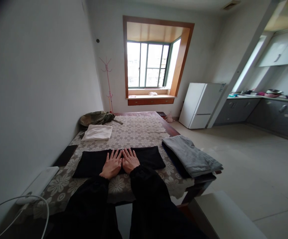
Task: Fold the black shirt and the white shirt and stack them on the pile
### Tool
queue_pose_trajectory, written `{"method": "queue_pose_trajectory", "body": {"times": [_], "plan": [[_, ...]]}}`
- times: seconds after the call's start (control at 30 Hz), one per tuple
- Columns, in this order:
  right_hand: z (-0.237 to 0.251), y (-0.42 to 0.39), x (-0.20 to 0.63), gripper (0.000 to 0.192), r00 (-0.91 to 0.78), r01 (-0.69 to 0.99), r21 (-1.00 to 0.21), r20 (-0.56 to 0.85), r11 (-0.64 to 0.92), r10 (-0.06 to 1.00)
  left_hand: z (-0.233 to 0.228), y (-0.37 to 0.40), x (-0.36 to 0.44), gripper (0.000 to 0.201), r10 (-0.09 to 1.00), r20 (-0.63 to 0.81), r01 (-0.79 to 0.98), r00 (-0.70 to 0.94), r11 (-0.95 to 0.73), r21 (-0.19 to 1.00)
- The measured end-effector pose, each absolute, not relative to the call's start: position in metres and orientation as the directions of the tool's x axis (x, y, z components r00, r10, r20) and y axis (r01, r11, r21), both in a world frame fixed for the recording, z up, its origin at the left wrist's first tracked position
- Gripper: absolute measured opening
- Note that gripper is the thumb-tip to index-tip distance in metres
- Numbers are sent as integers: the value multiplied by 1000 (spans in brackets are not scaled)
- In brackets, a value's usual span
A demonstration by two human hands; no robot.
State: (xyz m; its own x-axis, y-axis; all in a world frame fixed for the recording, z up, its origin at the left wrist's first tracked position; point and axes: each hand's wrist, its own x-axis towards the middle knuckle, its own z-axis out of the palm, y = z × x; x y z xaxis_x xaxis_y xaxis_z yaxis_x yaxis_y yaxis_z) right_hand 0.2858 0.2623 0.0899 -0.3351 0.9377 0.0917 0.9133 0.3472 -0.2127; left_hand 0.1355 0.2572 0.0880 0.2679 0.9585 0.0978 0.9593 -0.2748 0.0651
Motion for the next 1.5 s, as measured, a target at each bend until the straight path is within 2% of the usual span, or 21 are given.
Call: {"method": "queue_pose_trajectory", "body": {"times": [0.73,1.5], "plan": [[93,259,287,62,-319,908,-253,94,333,943,85,257,134,64,952,124,956,280,-288,50],[93,259,286,62,-309,913,-244,102,325,945,85,256,133,62,948,141,956,285,-292,34]]}}
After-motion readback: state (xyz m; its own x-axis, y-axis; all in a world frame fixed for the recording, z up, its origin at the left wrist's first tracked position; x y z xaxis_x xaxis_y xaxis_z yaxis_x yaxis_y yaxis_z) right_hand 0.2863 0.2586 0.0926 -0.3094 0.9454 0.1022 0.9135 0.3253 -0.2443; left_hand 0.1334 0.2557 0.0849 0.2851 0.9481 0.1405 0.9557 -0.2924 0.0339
